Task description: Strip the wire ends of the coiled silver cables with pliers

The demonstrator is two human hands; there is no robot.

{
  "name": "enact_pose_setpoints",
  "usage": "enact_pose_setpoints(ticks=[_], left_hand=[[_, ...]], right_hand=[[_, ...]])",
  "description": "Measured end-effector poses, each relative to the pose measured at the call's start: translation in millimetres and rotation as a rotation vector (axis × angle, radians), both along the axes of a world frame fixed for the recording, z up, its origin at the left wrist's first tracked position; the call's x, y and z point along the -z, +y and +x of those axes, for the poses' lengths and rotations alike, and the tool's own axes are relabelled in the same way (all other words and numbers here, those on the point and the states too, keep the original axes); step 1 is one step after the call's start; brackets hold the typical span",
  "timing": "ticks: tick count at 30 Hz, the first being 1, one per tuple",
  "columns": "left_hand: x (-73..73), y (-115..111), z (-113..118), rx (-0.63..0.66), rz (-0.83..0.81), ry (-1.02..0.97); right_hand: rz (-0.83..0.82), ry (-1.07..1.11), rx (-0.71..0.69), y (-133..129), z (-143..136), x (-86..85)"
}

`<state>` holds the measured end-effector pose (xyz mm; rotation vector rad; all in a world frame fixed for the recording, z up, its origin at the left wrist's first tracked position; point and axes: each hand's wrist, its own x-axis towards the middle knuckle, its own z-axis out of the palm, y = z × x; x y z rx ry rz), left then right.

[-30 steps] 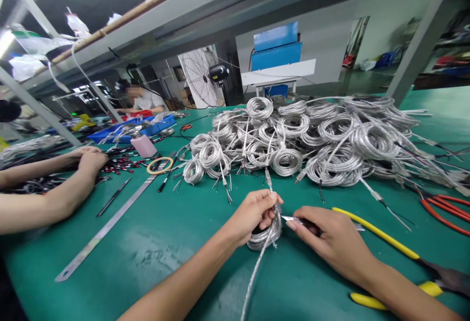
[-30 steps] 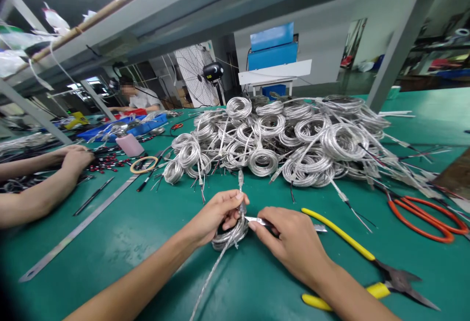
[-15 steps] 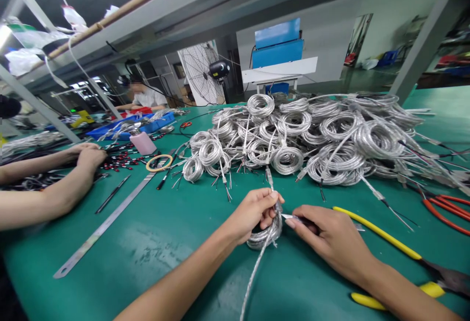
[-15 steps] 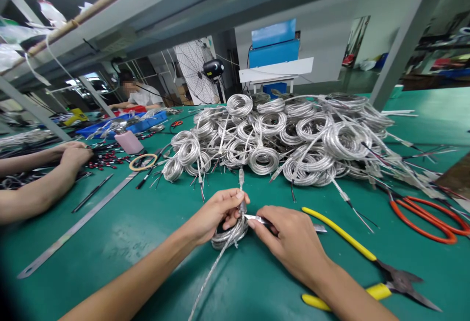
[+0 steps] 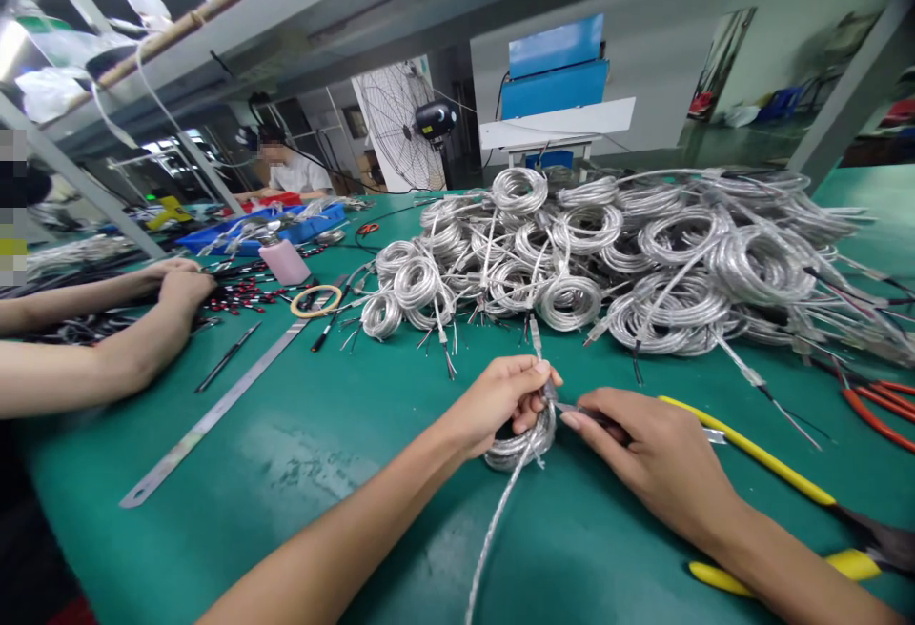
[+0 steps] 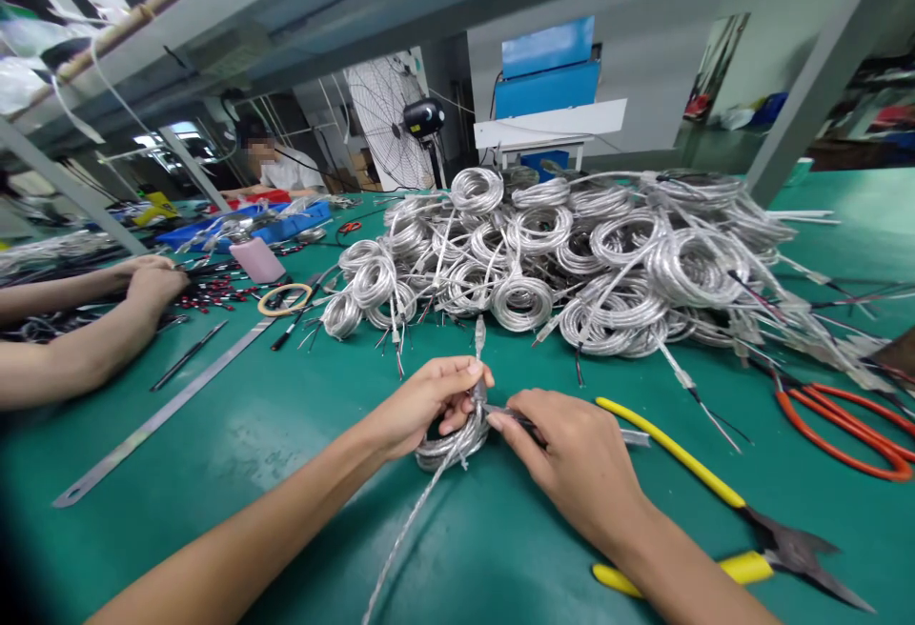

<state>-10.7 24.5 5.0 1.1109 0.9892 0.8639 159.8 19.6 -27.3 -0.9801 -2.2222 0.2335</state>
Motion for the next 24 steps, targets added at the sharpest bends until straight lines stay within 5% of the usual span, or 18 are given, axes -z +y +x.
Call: enact_pose_setpoints(ticks=[16, 20, 24], left_hand=[[0.5, 2, 0, -0.021, -0.052, -0.031], [0.6, 2, 0, -0.062, -0.043, -0.058], [2.5, 3, -1, -0.127, -0.017, -0.113]], right_hand=[[0.146, 0.087, 0.034, 0, 4, -0.9], [0.050, 0.104, 0.138, -2, 0, -7.5], [0.020, 0.068, 0.086, 2, -8, -12.2]])
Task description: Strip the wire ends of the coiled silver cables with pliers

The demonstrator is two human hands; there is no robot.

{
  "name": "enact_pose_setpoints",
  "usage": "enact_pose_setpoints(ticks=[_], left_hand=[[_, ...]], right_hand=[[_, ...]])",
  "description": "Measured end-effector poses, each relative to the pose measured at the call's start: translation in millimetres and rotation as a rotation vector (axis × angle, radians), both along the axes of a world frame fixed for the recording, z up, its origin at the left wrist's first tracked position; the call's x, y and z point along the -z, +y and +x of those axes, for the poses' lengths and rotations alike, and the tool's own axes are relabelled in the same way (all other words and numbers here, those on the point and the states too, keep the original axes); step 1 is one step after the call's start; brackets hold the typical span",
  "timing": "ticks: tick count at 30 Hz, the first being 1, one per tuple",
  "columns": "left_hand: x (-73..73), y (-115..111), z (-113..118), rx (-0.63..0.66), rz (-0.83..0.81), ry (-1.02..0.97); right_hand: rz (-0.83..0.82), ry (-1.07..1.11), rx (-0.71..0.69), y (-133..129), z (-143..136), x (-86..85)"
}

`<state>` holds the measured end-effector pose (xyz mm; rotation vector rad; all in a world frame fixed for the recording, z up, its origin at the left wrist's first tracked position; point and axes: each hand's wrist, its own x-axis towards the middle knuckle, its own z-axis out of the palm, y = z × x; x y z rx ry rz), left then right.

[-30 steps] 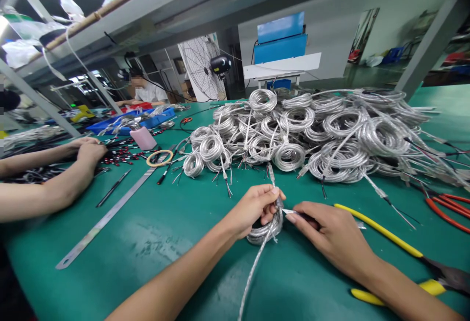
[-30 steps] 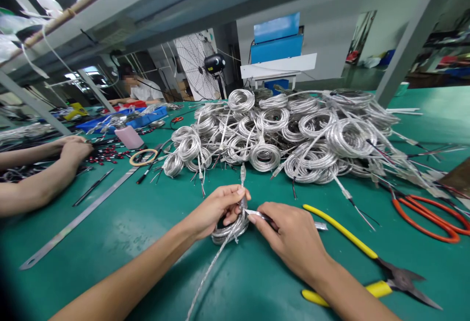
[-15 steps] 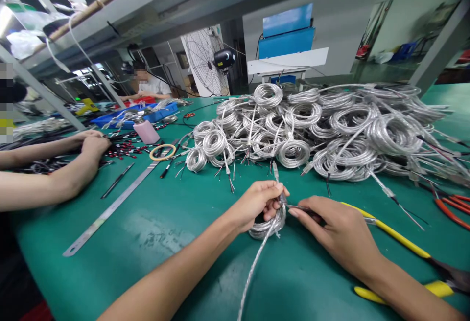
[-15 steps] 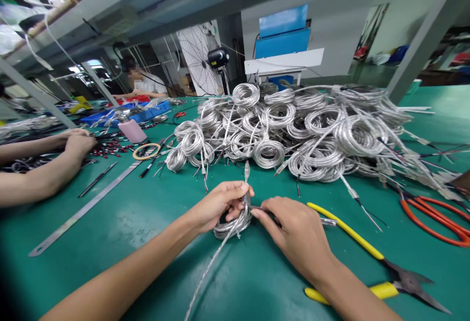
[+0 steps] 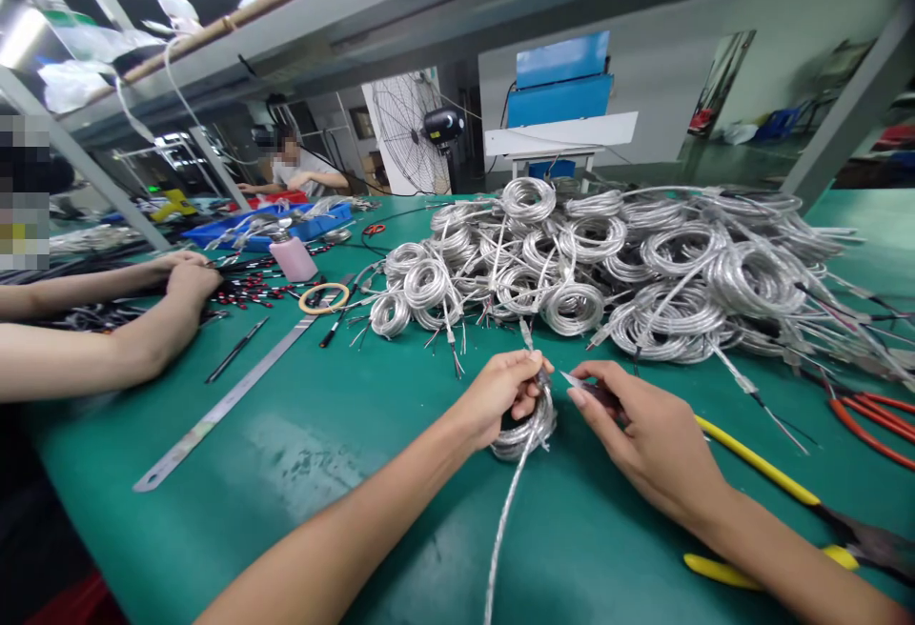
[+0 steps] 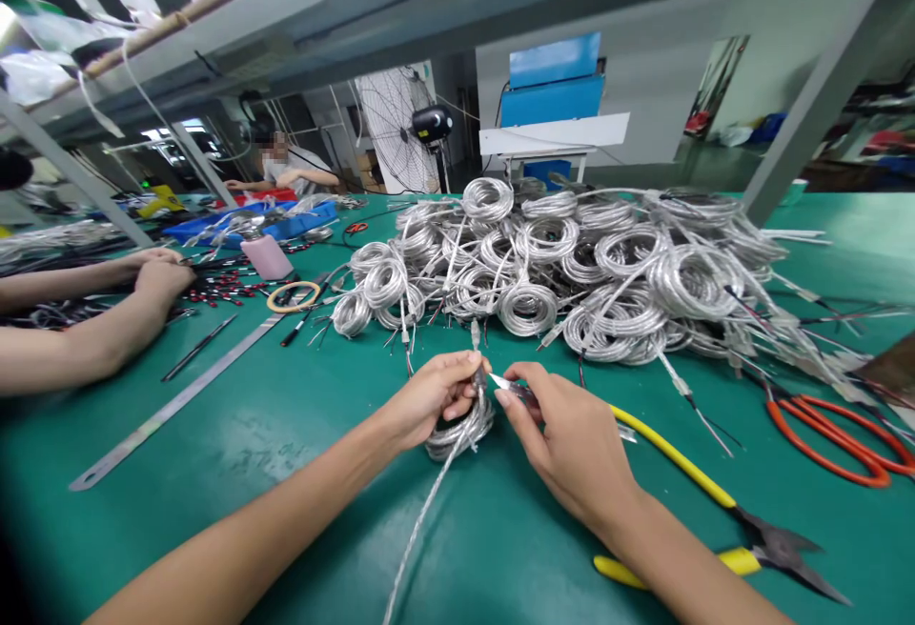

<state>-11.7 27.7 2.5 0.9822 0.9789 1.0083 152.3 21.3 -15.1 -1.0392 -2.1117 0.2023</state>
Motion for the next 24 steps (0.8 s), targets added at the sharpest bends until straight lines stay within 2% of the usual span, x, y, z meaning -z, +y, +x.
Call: enact_pose_setpoints(ticks=[4, 7, 15, 24], left_hand=[[2.2, 0, -1, 0.013, 0.005, -0.019], [2.4, 0, -2, 0.021, -0.010, -0.023], [-1.2, 0, -3, 0.029, -0.052, -0.035], [0.4, 1, -3, 0.045, -0.040, -0.019]], right_hand=[[0.051, 0.055, -0.055, 5, -7, 2.1], [0.017, 0.066, -0.088, 6, -9, 5.8], [-0.089, 0.033, -0.101, 4, -4, 10.6], [-0.056, 0.066, -0.115, 5, -4, 13.5]])
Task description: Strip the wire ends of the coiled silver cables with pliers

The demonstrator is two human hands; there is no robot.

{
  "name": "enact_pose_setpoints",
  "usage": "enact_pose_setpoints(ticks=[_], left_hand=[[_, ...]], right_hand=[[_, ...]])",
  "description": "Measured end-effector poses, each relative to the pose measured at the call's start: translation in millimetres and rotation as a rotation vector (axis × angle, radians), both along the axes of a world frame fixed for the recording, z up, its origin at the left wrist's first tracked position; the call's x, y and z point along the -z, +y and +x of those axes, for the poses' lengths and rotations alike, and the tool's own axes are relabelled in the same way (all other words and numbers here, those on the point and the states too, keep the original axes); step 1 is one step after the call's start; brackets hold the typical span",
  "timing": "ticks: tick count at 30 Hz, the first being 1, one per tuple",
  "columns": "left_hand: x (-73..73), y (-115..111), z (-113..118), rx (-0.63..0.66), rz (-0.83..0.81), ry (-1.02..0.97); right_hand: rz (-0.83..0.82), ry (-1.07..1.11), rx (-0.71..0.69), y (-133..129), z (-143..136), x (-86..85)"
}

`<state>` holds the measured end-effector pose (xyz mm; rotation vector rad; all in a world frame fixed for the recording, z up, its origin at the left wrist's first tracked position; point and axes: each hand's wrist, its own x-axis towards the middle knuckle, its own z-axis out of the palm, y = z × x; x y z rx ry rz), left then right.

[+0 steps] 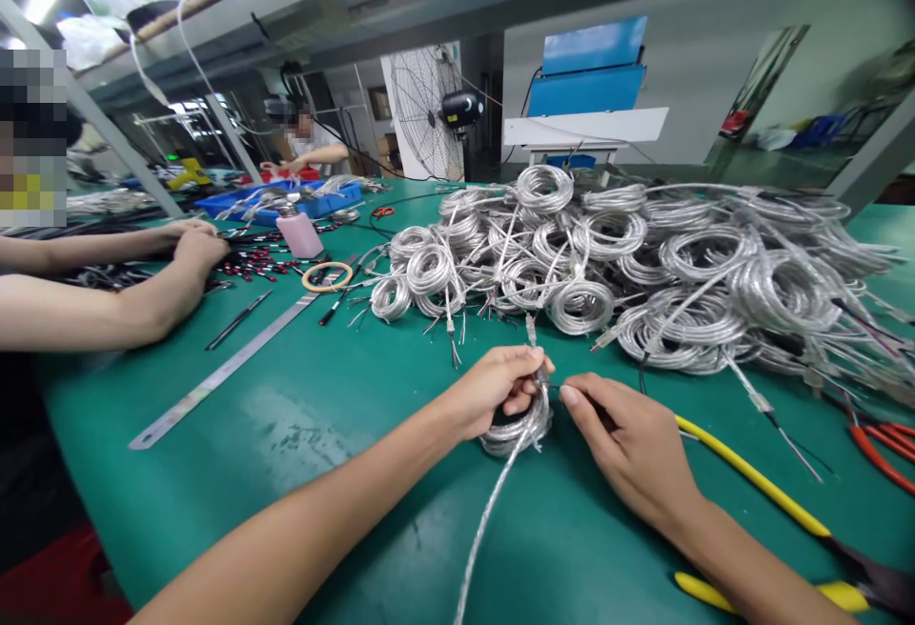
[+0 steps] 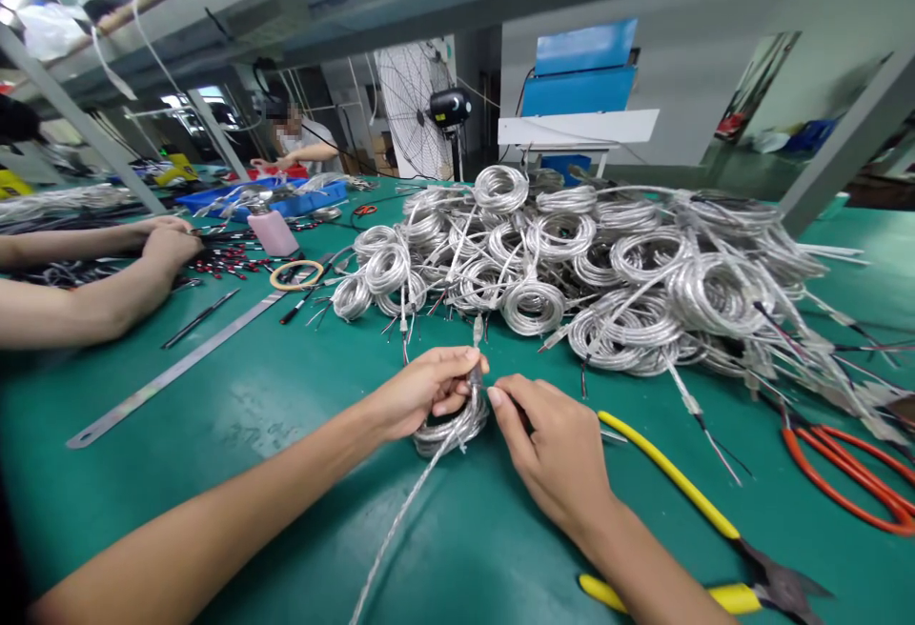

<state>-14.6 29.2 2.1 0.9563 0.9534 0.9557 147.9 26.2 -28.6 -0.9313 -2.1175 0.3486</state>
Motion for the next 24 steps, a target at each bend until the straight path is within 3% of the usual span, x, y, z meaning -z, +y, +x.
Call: enact_pose_setpoints(ticks=[24], left_hand=[[-2.0, 0.6, -0.2, 0.045, -0.032, -0.001]], right_hand=[[0.055, -0.022, 0.001, 2.3, 0.0, 1.3]])
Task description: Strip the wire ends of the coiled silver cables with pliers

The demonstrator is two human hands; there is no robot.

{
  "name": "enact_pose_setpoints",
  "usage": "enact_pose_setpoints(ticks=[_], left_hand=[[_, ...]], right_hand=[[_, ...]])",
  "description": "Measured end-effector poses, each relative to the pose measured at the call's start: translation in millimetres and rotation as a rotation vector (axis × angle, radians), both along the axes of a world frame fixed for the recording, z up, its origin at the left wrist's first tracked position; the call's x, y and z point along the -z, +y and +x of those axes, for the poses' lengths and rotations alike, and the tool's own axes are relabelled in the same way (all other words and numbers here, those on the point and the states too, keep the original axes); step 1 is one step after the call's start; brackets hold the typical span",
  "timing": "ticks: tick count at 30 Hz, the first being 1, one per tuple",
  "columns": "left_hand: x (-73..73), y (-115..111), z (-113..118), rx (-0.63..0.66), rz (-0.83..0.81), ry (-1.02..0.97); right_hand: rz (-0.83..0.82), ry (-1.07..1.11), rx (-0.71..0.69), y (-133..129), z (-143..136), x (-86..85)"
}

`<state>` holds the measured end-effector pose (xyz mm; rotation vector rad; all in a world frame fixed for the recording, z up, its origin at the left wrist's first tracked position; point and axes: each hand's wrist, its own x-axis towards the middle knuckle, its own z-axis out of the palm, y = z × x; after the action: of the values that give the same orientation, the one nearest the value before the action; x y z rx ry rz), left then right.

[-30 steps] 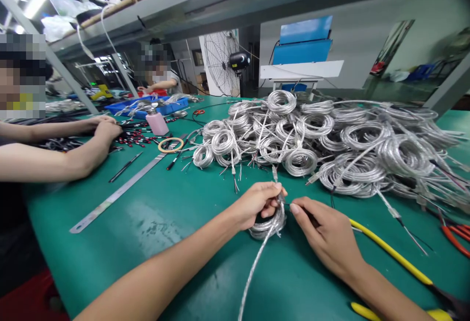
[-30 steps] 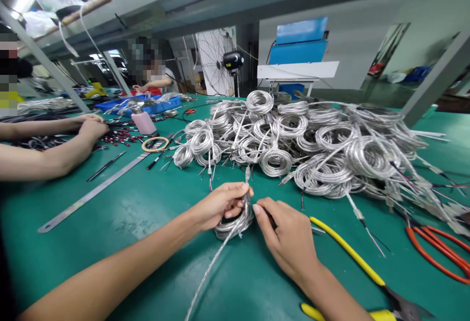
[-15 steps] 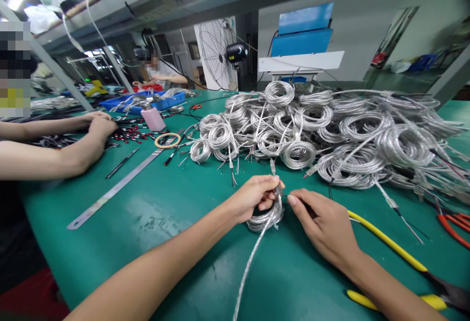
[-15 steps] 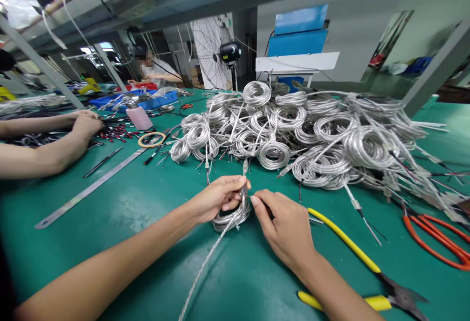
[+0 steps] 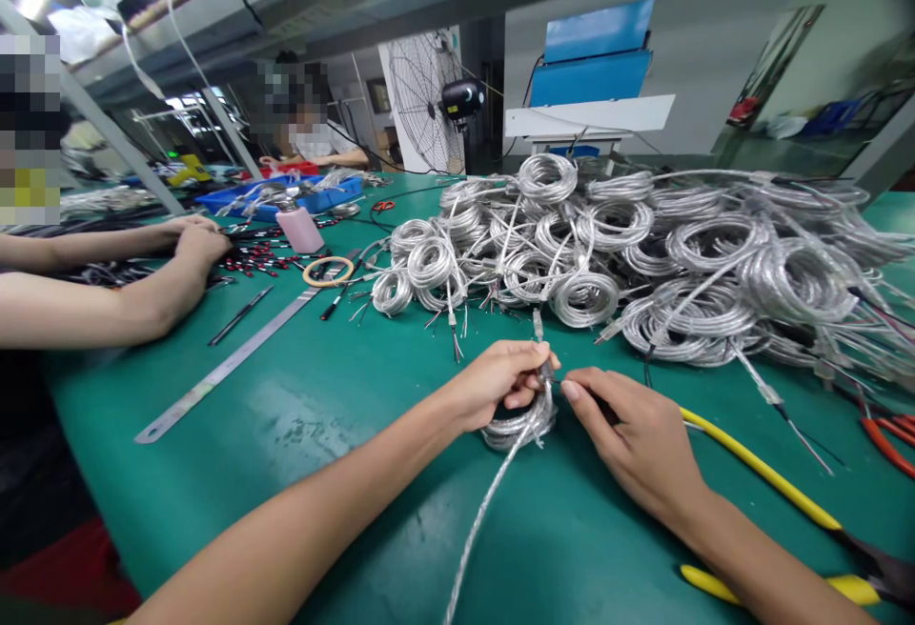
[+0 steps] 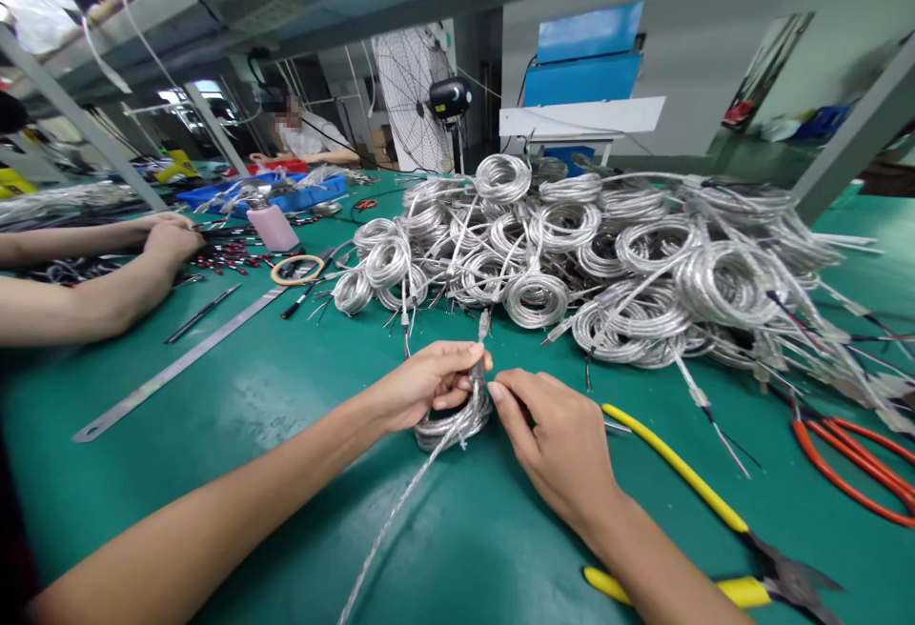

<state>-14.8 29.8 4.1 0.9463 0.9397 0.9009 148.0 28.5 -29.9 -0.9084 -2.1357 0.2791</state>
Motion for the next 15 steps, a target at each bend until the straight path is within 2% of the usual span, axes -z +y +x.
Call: enact_pose_setpoints(ticks=[15], left_hand=[[-2.1, -1.8, 0.9, 0.008, -0.012, -0.009]], right_hand=[[-0.039, 0.016, -0.063, 0.8, -0.4, -0.2]])
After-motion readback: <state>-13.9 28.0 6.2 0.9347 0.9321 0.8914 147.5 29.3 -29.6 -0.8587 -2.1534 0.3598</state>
